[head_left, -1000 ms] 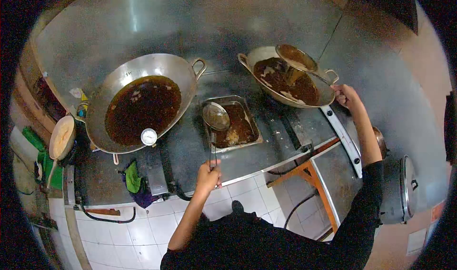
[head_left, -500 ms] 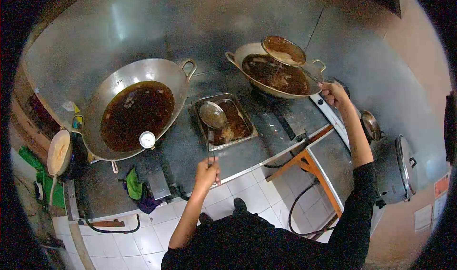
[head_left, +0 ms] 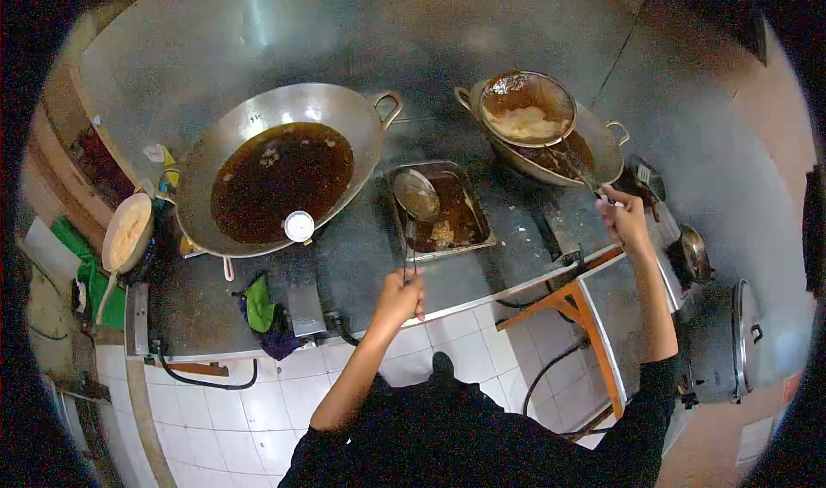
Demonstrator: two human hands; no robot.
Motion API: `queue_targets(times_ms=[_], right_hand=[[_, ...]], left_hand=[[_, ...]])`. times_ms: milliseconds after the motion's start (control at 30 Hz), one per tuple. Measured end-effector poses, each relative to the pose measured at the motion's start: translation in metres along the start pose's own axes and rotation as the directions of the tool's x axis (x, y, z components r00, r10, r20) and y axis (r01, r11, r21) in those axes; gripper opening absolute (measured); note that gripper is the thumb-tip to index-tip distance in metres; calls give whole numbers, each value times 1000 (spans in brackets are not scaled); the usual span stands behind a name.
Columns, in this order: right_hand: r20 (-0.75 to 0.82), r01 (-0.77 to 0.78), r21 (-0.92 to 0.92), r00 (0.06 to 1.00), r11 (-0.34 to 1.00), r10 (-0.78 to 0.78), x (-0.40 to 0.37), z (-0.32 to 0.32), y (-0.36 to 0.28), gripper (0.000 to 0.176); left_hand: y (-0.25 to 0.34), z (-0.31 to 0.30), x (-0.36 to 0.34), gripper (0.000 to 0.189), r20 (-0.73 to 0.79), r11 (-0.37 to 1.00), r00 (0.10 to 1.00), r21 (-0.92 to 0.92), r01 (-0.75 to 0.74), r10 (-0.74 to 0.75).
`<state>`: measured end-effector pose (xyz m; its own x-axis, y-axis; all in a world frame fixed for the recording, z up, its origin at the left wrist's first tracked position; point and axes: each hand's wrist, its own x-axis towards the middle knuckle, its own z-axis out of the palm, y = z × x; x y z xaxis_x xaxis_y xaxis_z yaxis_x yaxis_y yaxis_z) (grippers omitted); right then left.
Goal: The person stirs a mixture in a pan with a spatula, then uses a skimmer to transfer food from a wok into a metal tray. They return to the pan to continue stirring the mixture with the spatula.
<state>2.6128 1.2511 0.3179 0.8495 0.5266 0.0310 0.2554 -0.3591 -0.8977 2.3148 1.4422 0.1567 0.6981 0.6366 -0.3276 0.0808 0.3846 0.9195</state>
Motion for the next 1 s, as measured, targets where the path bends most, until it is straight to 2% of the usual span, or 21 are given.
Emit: queue_targets(times_ms=[33, 100, 133, 167, 233, 267, 333, 367, 433, 467, 500, 567, 600, 667, 700, 767, 833, 900, 1000], right_hand=[[14, -3, 0, 1000, 1000, 3, 0, 5, 15, 32], [-79, 245, -40, 966, 969, -247, 10, 17, 61, 34], [-118, 373, -388, 887, 843, -447, 6, 18, 82, 37], [-56, 228, -393, 961, 891, -271, -12, 26, 64, 39], [-30, 354, -509, 904, 785, -427, -28, 41, 82, 40], [-22, 355, -505, 906, 787, -423, -34, 49, 86, 40], [29, 207, -784, 954, 585, -298, -46, 64, 93, 48], [32, 205, -783, 956, 587, -292, -50, 69, 96, 48], [155, 213, -893, 972, 395, -175, -56, 76, 102, 59], [174, 213, -925, 974, 314, -148, -58, 79, 110, 71], [173, 212, -925, 974, 315, -145, -62, 80, 112, 71], [211, 269, -932, 948, 244, -238, -70, 81, 115, 56], [210, 267, -932, 949, 245, -234, -73, 80, 117, 56], [161, 255, -929, 931, 267, -327, -82, 79, 122, 65], [159, 250, -930, 934, 268, -321, -89, 78, 124, 65], [153, 318, -900, 872, 300, -465, -101, 79, 127, 73], [161, 318, -903, 874, 289, -458, -113, 79, 135, 73], [179, 283, -908, 929, 308, -324, -121, 81, 152, 72], [154, 240, -938, 935, 250, -320, -121, 88, 152, 71]], left_hand=[[3, 1, -2, 26, 8, 1000, 1000, 12, -5, 5], [13, 4, -9, 28, -29, 1000, 1000, 30, 2, -1], [14, 4, -10, 28, -13, 1000, 1000, 17, -11, 11], [14, 4, -9, 29, 3, 1000, 1000, 3, -23, 23], [12, 3, -8, 29, -8, 1000, 1000, 4, -5, 5], [11, 2, -6, 30, -7, 1000, 1000, 8, 8, -8], [4, 3, 0, 30, -25, 1000, 999, 12, 22, -22], [0, 2, 3, 31, -35, 999, 999, 17, 33, -33], [-10, 2, 9, 30, -57, 999, 997, 8, 48, -48], [-15, 2, 12, 29, -76, 998, 995, 0, 58, -58], [-19, 2, 16, 29, -75, 998, 995, 0, 60, -60], [-26, 1, 22, 29, -66, 997, 997, 58, 49, -45], [-29, 1, 26, 29, -64, 997, 997, 59, 53, -49], [-34, 2, 31, 34, -48, 994, 999, 102, 25, -21], [-36, 4, 32, 34, -44, 994, 999, 104, 31, -26], [-37, 6, 33, 39, -65, 958, 997, 285, -30, 51], [-37, 7, 32, 39, -88, 943, 993, 331, -39, 72], [-35, 6, 30, 40, -110, 925, 989, 378, -49, 98], [-28, 4, 29, 41, -98, 924, 991, 379, -49, 93]])
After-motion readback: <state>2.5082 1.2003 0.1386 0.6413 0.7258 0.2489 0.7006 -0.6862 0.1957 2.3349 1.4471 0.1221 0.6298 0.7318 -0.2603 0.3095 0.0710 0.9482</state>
